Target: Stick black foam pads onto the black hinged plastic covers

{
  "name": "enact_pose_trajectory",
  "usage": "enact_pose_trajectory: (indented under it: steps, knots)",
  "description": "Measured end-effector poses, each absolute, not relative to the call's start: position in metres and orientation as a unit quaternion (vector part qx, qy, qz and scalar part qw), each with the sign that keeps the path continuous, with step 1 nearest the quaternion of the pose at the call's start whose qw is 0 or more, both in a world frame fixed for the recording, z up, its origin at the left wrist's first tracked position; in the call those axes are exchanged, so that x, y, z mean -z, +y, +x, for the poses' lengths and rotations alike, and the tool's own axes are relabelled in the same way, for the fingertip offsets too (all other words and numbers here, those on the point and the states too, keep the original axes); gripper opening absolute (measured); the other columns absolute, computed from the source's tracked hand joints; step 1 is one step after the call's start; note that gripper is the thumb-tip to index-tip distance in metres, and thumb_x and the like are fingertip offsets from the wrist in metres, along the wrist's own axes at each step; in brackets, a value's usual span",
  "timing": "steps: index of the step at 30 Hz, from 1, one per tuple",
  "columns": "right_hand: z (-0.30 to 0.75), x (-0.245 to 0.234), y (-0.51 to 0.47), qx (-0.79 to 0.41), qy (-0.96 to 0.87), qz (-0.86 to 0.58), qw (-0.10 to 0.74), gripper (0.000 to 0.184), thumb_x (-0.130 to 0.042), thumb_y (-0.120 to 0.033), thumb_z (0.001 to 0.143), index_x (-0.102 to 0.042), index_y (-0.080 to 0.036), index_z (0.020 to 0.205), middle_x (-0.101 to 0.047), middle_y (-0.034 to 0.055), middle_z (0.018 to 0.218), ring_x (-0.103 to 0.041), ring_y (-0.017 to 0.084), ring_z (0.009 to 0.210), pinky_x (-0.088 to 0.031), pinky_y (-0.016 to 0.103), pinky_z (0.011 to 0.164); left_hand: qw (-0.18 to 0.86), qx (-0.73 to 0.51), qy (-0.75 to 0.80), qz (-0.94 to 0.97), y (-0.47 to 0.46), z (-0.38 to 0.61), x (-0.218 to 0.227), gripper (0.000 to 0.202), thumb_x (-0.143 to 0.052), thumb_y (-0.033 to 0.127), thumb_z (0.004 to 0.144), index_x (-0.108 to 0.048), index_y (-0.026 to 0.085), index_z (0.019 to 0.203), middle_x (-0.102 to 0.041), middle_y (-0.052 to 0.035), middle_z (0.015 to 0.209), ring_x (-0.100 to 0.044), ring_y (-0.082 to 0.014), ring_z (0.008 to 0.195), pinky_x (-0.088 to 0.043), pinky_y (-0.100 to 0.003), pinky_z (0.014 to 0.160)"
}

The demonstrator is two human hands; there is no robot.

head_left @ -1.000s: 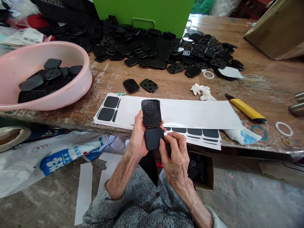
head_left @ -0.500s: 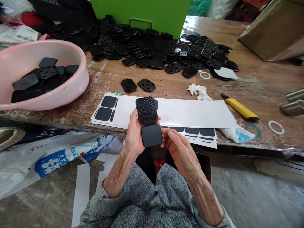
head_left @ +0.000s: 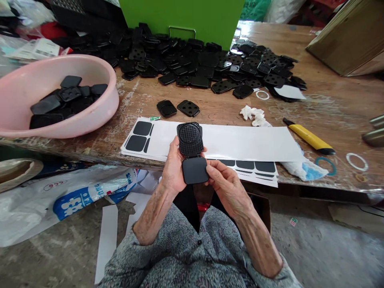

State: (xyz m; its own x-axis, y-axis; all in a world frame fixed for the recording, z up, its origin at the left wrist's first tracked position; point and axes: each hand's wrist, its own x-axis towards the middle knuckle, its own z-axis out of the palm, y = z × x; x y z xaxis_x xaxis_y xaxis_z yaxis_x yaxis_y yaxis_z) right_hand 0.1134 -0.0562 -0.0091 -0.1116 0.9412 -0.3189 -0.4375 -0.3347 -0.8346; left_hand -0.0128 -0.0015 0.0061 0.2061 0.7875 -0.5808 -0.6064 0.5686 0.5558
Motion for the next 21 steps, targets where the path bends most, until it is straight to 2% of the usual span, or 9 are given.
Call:
enact_pose_trajectory:
  steps: [4,6,9,12,17,21]
  knots:
    - [0.111,0.01,-0.056,-0.667,-0.29,-0.457,0.512,0.021,-0.076,-0.037,0.073,-0.069,-0.018,0.081,-0.06,-0.0013,0.079,-0.048,0.008,0.065,-0.042,0.018,0.057,0.761,-0.449,0.45,0.13,-0.005,-0.014,-0.009,0.059,-0.032,0.057,0.092,-0.069,0.012,0.084,-0.07,-0.0079,0.074,-0.062,-0.0159,0.058,-0.052,-0.027,0.054]
    - [0.11,0.009,-0.056,-0.658,-0.283,-0.458,0.527,0.022,-0.076,-0.037,0.074,-0.068,-0.019,0.082,-0.061,-0.0015,0.078,-0.049,0.008,0.065,-0.043,0.017,0.057,0.754,-0.455,0.444,0.168,-0.009,-0.017,-0.007,0.052,-0.039,0.055,0.091,-0.07,0.013,0.089,-0.07,-0.0066,0.077,-0.062,-0.0151,0.063,-0.051,-0.025,0.058]
    - [0.11,0.009,-0.055,-0.644,-0.276,-0.455,0.549,0.022,-0.075,-0.037,0.074,-0.066,-0.019,0.081,-0.061,-0.0019,0.076,-0.051,0.008,0.064,-0.044,0.018,0.057,0.746,-0.45,0.414,0.263,-0.018,-0.024,-0.002,0.031,-0.063,0.041,0.083,-0.071,0.015,0.097,-0.071,-0.0033,0.082,-0.061,-0.0123,0.068,-0.05,-0.021,0.064]
    - [0.11,0.009,-0.053,-0.637,-0.274,-0.452,0.562,0.023,-0.075,-0.038,0.075,-0.064,-0.018,0.082,-0.062,-0.0019,0.074,-0.053,0.008,0.062,-0.045,0.019,0.058,0.749,-0.412,0.389,0.343,-0.025,-0.034,0.002,0.031,-0.074,0.027,0.075,-0.071,0.017,0.105,-0.071,-0.0025,0.087,-0.059,-0.0097,0.066,-0.049,-0.02,0.065]
    - [0.107,0.011,-0.052,-0.636,-0.295,-0.452,0.551,0.025,-0.072,-0.041,0.077,-0.063,-0.019,0.084,-0.062,-0.002,0.072,-0.054,0.011,0.064,-0.046,0.024,0.064,0.761,-0.394,0.357,0.372,-0.028,-0.047,0.001,0.032,-0.071,0.024,0.078,-0.07,0.017,0.11,-0.071,-0.0052,0.088,-0.059,-0.0101,0.064,-0.049,-0.023,0.066]
    - [0.102,0.01,-0.05,-0.64,-0.325,-0.444,0.536,0.025,-0.067,-0.043,0.082,-0.064,-0.019,0.09,-0.063,0.0005,0.08,-0.056,0.013,0.069,-0.047,0.028,0.068,0.782,-0.402,0.328,0.347,-0.025,-0.055,-0.001,0.028,-0.063,0.027,0.085,-0.069,0.016,0.111,-0.07,-0.0071,0.087,-0.062,-0.0129,0.067,-0.05,-0.026,0.069]
